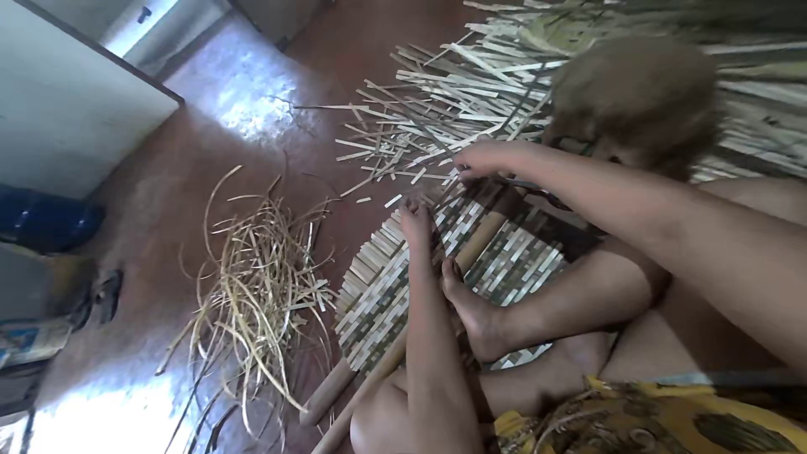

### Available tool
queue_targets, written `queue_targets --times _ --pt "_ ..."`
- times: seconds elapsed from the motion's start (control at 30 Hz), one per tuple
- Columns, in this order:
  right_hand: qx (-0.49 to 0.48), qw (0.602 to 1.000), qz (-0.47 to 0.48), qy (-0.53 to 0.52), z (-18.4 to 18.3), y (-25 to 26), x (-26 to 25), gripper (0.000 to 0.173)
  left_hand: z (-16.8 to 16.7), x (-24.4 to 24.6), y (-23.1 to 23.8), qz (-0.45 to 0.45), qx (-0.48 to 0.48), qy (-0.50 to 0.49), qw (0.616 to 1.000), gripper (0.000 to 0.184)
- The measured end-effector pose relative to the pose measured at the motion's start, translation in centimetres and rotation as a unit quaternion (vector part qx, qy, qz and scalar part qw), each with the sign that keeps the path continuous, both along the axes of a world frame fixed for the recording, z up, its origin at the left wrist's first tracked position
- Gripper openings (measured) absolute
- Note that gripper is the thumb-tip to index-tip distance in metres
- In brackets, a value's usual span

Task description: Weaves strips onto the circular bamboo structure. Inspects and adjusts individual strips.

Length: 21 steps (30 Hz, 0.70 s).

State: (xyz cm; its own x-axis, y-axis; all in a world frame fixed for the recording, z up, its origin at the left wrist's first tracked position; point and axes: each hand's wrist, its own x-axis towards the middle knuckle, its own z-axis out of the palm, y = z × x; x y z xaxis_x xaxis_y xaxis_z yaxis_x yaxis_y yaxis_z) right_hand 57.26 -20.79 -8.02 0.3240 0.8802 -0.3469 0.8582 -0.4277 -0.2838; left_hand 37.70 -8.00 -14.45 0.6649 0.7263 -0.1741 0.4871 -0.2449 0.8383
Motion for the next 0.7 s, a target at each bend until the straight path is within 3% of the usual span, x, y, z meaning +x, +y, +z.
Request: queue_targets --times 0.1,0.2,0.3,0.37,0.43,0.6,0.7 --pt "0.003 0.999 0.029 0.030 3.0 0.0 -1.0 0.031 -0.9 -0.8 1.2 -0.032 -0.001 -0.064 0.997 0.030" --pt "0.093 0.989 0.098 0.056 6.0 0.6 -3.3 0.028 -2.0 -2.3 1.2 -0.057 -0.001 -0.134 0.989 0.027" --pt "0.177 0.974 0.135 0.042 6.6 1.8 -5.8 0.026 -0.8 -3.2 0.3 -0.051 -0.060 -0.153 0.985 0.060" --pt "0.187 0.975 0.116 -0.008 6.1 2.5 -5.9 0.025 0.0 -3.2 0.6 -0.067 -0.103 -0.159 0.980 0.082" --pt "0.157 0.984 0.055 -0.066 5.0 2.8 -4.6 0.023 -0.3 -2.8 1.5 -0.079 -0.114 -0.145 0.980 0.089" --pt "0.068 0.995 -0.039 -0.068 -1.8 1.8 -1.1 0.025 -1.6 -2.2 1.2 -0.069 -0.108 -0.161 0.979 0.083" --pt "0.042 0.997 -0.050 -0.032 -2.9 1.9 -0.6 0.026 -1.6 -1.6 1.3 -0.051 -0.090 -0.094 0.990 0.070"
